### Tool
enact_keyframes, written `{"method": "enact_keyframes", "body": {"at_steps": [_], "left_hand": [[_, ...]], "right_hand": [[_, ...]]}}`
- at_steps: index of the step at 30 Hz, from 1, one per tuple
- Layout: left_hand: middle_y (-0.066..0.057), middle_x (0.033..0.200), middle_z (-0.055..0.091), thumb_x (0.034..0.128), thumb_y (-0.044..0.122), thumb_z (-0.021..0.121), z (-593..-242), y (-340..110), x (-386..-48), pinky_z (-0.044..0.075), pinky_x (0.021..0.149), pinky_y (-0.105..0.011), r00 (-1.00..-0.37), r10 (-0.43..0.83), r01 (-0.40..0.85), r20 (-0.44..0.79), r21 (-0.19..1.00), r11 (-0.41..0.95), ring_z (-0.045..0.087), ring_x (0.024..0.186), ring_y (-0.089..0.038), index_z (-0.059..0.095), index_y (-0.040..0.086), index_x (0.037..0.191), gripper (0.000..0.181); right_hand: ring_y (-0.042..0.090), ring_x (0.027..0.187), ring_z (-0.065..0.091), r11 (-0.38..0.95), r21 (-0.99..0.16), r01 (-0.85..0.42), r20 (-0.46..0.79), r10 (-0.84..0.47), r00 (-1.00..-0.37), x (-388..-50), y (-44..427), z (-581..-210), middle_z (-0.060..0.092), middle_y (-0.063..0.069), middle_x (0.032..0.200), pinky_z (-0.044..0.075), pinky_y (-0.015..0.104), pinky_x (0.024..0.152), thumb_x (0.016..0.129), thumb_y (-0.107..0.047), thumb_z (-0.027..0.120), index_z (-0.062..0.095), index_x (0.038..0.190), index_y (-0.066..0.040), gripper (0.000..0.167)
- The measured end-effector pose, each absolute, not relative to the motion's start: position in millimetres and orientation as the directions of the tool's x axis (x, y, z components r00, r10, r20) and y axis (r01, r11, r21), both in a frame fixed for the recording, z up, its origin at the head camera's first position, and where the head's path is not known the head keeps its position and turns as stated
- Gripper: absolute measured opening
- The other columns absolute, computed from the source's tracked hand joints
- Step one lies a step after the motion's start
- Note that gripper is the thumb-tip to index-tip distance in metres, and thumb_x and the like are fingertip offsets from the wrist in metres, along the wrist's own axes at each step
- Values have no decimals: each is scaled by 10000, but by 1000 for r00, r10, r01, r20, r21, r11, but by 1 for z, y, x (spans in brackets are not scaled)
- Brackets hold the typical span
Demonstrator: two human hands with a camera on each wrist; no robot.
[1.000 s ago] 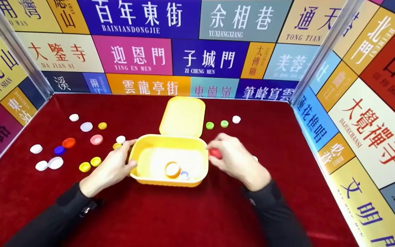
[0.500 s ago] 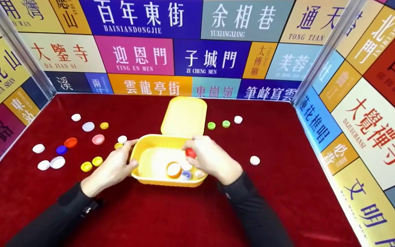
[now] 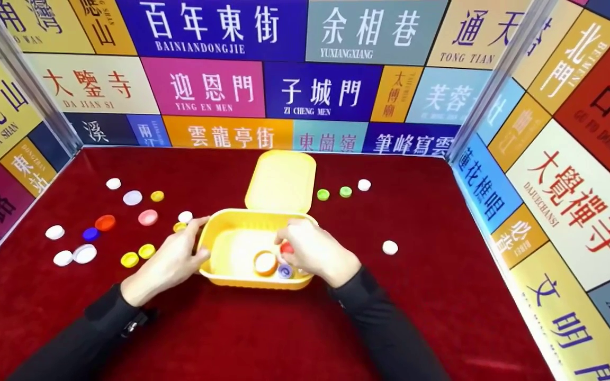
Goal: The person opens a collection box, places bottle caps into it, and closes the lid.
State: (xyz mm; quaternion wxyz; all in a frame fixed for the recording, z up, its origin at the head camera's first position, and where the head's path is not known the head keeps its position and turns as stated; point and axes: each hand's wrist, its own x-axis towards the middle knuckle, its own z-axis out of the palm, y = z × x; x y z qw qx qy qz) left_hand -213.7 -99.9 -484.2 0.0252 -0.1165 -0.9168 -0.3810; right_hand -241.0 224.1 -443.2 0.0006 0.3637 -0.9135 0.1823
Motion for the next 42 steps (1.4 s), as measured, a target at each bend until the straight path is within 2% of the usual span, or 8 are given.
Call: {"method": "enact_keyframes", "body": {"at_steps": [9, 15, 24, 29, 35, 39, 42], "left_hand": [[-285, 1575, 699, 1035, -17, 697, -483, -103, -213, 623, 1207, -562, -971, 200, 236, 134, 699, 675, 754, 1337, -399, 507, -44, 1657, 651], [-269, 1595, 690, 1053, -4, 702, -482, -102, -214, 609, 1231, -546, -974, 194, 218, 116, 702, 678, 748, 1357, -397, 497, -35, 1668, 649], [-284, 1571, 698, 1035, -19, 708, -487, -103, -213, 615, 1215, -568, -971, 197, 233, 133, 696, 679, 747, 1338, -406, 504, -43, 1657, 655], [-285, 1552, 709, 1033, -19, 709, -488, -103, -212, 633, 1189, -561, -972, 196, 232, 133, 697, 678, 755, 1309, -409, 507, -38, 1655, 654], [-268, 1547, 714, 1032, -8, 703, -486, -102, -212, 644, 1172, -546, -970, 200, 238, 137, 692, 682, 763, 1297, -391, 505, -31, 1661, 660], [-270, 1557, 710, 1034, -7, 709, -486, -102, -213, 632, 1194, -548, -968, 205, 249, 146, 686, 684, 760, 1327, -395, 504, -39, 1659, 659], [-274, 1551, 714, 1031, -12, 707, -486, -101, -214, 635, 1188, -554, -965, 208, 259, 157, 683, 683, 763, 1328, -400, 514, -44, 1647, 646]], "right_hand": [[349, 1042, 735, 657, -353, -666, 147, -664, -733, -239, 229, -438, 801, 183, 1144, 658, 445, 906, 1026, -112, 886, 868, 1237, -19, 231], [374, 1059, 753, 651, -346, -675, 181, -660, -729, -238, 234, -430, 806, 194, 1182, 680, 481, 935, 1002, -95, 913, 851, 1260, -10, 278], [277, 1037, 730, 679, -318, -661, 213, -628, -748, -237, 241, -424, 782, 134, 1170, 688, 436, 925, 999, -120, 923, 859, 1271, -66, 284], [294, 1071, 749, 674, -325, -663, 239, -620, -747, -238, 248, -418, 807, 137, 1198, 708, 461, 967, 1005, -111, 913, 863, 1291, -68, 294], [325, 972, 820, 642, -340, -687, 343, -596, -726, -245, 264, -414, 825, 176, 1164, 731, 486, 861, 1012, -37, 878, 867, 1255, -23, 244], [348, 1041, 848, 677, -396, -620, 334, -523, -784, -248, 281, -411, 841, 182, 1190, 730, 542, 933, 1002, -37, 889, 873, 1255, -36, 253], [391, 1098, 831, 737, -393, -550, 284, -472, -835, -250, 298, -408, 846, 195, 1248, 702, 588, 1010, 985, -51, 905, 859, 1292, -28, 311]]}}
